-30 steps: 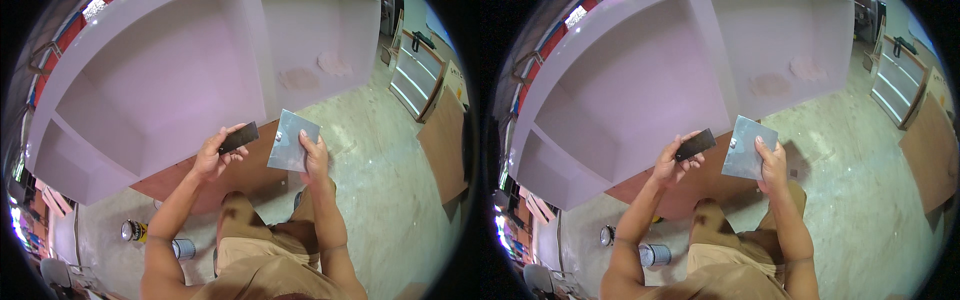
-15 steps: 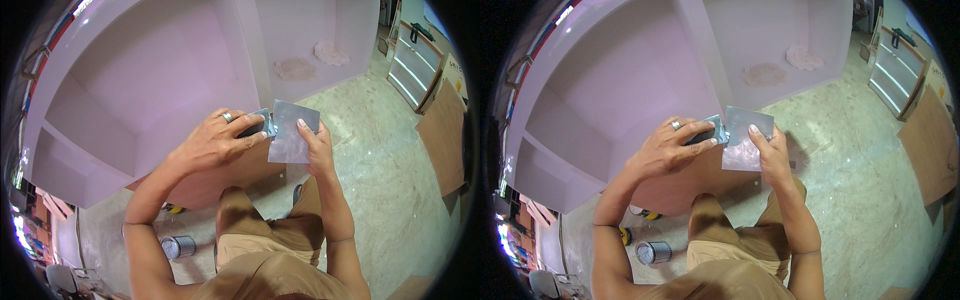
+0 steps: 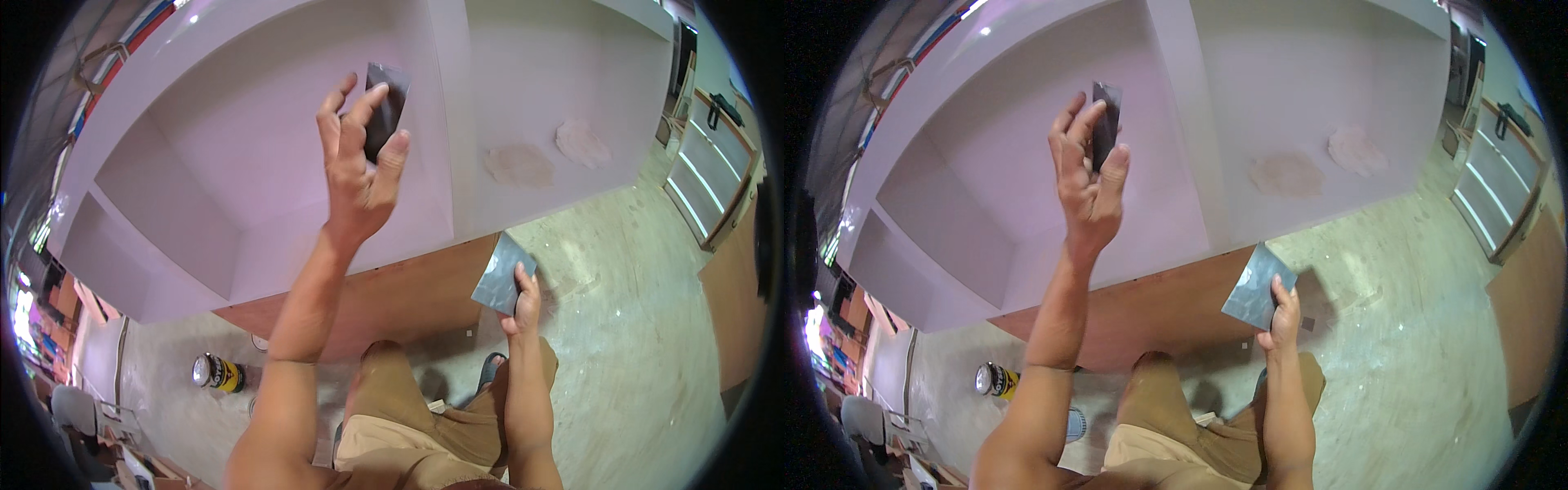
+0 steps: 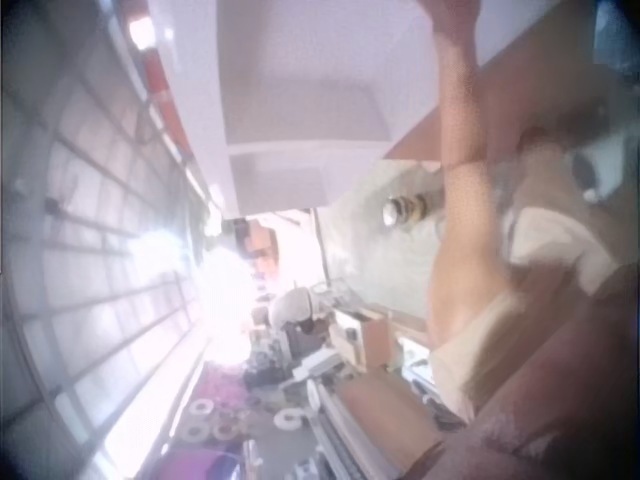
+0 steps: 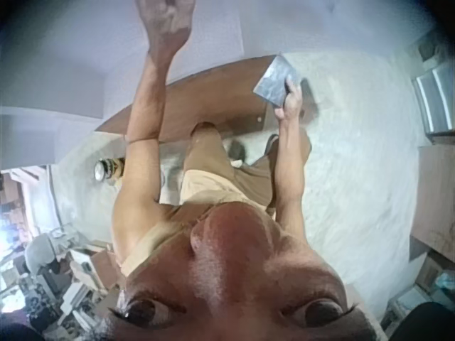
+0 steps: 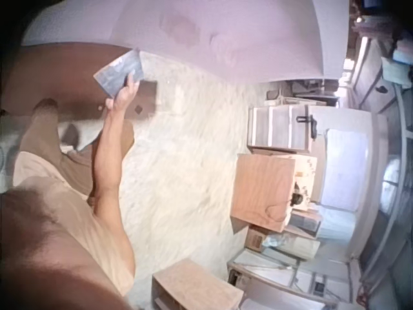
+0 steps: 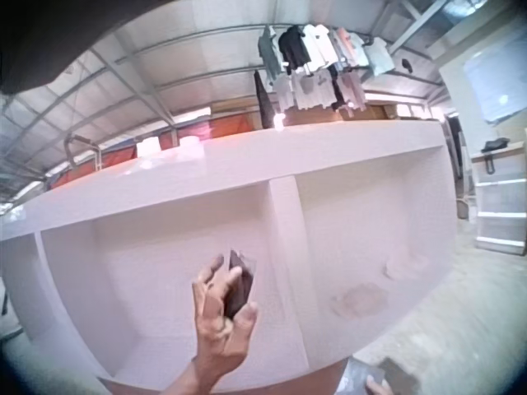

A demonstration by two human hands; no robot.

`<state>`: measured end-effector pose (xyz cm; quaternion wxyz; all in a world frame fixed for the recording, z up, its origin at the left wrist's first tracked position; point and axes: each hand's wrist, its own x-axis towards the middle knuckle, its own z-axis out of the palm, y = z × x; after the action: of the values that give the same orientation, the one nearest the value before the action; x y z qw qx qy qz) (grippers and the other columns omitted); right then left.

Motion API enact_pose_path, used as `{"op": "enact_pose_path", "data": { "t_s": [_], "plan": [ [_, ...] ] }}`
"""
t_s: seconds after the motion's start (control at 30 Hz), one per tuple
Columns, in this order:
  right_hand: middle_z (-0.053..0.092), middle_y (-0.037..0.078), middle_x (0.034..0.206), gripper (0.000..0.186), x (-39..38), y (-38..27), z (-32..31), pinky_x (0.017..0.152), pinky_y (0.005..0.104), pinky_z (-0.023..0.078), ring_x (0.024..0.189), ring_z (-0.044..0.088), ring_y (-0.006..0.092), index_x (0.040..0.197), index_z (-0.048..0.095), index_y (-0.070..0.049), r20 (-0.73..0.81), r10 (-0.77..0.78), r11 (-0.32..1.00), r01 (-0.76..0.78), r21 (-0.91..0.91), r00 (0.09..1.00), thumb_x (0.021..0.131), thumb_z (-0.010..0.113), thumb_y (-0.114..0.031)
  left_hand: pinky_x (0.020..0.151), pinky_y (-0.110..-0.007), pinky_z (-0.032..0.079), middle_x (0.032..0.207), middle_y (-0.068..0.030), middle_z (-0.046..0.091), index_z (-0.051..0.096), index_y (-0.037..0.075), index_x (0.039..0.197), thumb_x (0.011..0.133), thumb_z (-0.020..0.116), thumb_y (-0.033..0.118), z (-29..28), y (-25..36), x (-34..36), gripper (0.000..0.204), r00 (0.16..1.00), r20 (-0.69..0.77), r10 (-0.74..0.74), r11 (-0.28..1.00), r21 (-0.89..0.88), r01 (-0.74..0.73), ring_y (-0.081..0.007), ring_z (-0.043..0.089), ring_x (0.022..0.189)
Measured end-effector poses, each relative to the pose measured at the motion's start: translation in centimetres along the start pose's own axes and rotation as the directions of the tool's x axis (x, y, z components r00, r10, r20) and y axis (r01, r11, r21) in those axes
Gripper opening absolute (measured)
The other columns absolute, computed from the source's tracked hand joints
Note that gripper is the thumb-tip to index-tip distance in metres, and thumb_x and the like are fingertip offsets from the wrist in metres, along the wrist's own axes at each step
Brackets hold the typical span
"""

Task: The person retrieves a can of filler and a putty knife, then scoops filler from the can onto a metal sheet. They apply the filler to the edges and corners of a white cabinet using the putty knife and smooth it with a sanding block.

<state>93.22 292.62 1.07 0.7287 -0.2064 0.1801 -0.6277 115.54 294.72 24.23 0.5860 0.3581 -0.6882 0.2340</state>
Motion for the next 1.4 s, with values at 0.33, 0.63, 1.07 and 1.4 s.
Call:
{"op": "enact_pose_path", "data": {
  "t_s": [0.33,0.63,1.07,1.4],
  "plan": [
    [0.064,0.007,0.104,0.028,0.9,-0.1,-2.4,0.08,0.0345,0.054,0.091,0.065,0.0191,0.117,0.055,-0.005,-0.089,0.089,0.992,-0.096,-0.078,0.992,0.093,0.06,-0.018,0.081,-0.028,0.045,0.113,-0.0103,0.039,0.036,0.003,0.126,0.087,0.07,0.014,8.5,-6.1,6.9,0.054,0.829,-0.477,0.292,0.955,0.188,-0.228,-0.0169,0.048,0.096],
    [0.065,0.007,0.105,0.026,1.6,-0.2,-3.4,0.083,0.0369,0.054,0.093,0.066,0.0201,0.115,0.055,-0.005,-0.09,0.093,0.992,-0.1,-0.082,0.992,0.093,0.059,-0.018,0.079,-0.032,0.045,0.115,-0.0135,0.036,0.034,0.002,0.129,0.09,0.066,0.026,9.4,-9.3,8.7,0.056,0.807,-0.497,0.318,0.945,0.237,-0.227,-0.0208,0.046,0.099],
    [0.065,0.007,0.104,0.026,1.8,0.0,-3.7,0.081,0.0362,0.055,0.091,0.066,0.0205,0.114,0.056,-0.005,-0.094,0.072,0.992,-0.081,-0.095,0.993,0.093,0.06,-0.019,0.088,-0.038,0.038,0.114,-0.0166,0.039,0.036,0.002,0.13,0.089,0.067,0.019,9.7,-9.3,8.3,0.054,0.818,-0.487,0.305,0.947,0.243,-0.209,-0.0267,0.04,0.107],
    [0.065,0.006,0.104,0.025,1.5,-0.2,-2.9,0.082,0.0352,0.053,0.092,0.065,0.0193,0.115,0.055,-0.005,-0.084,0.06,0.994,-0.068,-0.087,0.995,0.094,0.059,-0.017,0.088,-0.041,0.038,0.115,-0.0171,0.044,0.04,0.0,0.127,0.088,0.068,0.015,10.2,-9.9,8.8,0.05,0.834,-0.368,0.411,0.883,0.387,-0.264,-0.0303,0.04,0.107]
  ]
}}
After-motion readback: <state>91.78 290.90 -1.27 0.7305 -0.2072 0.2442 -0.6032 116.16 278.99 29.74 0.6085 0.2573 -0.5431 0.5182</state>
